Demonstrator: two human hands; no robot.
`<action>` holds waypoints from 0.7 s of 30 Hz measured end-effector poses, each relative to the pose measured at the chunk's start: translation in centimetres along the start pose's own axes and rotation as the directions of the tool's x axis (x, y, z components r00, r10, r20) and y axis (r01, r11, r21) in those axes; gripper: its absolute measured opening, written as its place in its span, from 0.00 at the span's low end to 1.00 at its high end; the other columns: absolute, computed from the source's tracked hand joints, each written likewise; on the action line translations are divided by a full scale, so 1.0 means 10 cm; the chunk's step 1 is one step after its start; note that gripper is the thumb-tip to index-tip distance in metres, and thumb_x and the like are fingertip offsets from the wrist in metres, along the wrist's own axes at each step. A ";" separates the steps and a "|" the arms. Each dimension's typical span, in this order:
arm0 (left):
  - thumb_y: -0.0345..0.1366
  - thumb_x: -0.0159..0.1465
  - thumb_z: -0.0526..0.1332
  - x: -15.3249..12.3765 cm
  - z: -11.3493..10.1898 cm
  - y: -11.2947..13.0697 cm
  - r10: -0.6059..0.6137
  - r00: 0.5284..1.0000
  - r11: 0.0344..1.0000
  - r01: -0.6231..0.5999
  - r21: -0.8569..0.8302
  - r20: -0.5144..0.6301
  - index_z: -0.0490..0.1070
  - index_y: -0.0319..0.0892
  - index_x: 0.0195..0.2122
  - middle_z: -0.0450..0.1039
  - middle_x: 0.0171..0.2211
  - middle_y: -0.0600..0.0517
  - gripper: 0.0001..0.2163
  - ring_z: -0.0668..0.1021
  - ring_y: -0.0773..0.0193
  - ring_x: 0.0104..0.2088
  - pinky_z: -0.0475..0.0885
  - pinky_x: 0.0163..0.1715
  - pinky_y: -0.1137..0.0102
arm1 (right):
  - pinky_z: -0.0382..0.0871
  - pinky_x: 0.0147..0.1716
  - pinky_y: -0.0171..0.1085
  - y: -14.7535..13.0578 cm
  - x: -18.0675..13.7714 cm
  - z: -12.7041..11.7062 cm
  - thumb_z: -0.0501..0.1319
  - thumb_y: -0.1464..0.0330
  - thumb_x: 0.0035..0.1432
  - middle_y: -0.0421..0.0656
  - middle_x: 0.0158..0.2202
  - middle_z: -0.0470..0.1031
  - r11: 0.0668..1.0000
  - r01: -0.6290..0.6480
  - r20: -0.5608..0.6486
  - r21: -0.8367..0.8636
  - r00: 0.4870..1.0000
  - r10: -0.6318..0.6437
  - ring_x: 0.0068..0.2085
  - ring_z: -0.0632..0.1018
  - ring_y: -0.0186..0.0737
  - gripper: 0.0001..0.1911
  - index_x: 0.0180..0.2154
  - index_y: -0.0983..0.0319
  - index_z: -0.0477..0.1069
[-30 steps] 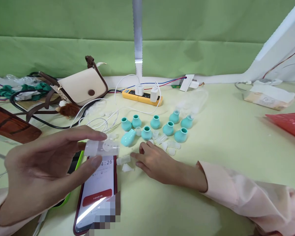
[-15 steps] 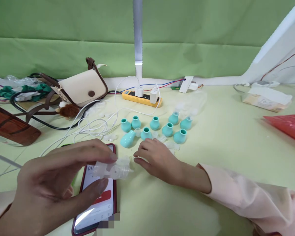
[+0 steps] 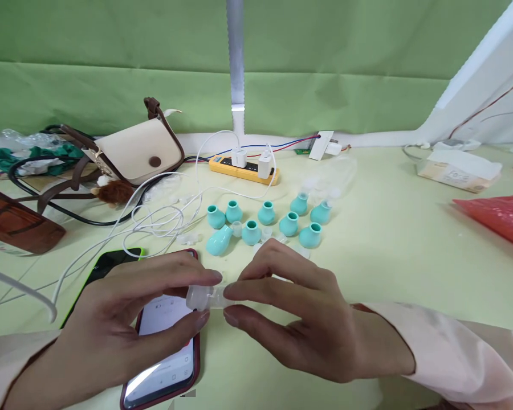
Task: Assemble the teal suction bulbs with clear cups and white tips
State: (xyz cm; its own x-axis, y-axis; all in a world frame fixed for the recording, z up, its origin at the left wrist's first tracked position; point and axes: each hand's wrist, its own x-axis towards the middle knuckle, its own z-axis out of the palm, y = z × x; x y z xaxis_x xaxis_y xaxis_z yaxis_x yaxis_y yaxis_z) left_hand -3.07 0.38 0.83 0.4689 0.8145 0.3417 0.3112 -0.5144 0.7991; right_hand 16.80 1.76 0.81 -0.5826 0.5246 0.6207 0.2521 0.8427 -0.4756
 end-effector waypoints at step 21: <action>0.22 0.55 0.58 -0.02 0.06 0.00 -0.009 1.000 0.998 0.009 -0.066 -0.008 0.68 0.51 0.43 0.68 0.35 0.57 0.18 0.72 0.71 0.36 0.70 0.34 0.76 | 0.67 0.24 0.30 0.01 -0.03 0.07 0.62 0.79 0.48 0.43 0.28 0.67 0.982 -0.091 -0.043 0.167 0.994 0.099 0.28 0.71 0.30 0.10 0.36 0.66 0.71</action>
State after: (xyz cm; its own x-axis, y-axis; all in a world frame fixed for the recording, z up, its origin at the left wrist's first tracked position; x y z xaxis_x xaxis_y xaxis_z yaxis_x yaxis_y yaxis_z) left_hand -2.70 0.04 0.49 0.4589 0.8215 0.3383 0.2599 -0.4883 0.8331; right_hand 16.44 1.55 0.12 -0.5207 0.6104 0.5970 0.1714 0.7597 -0.6273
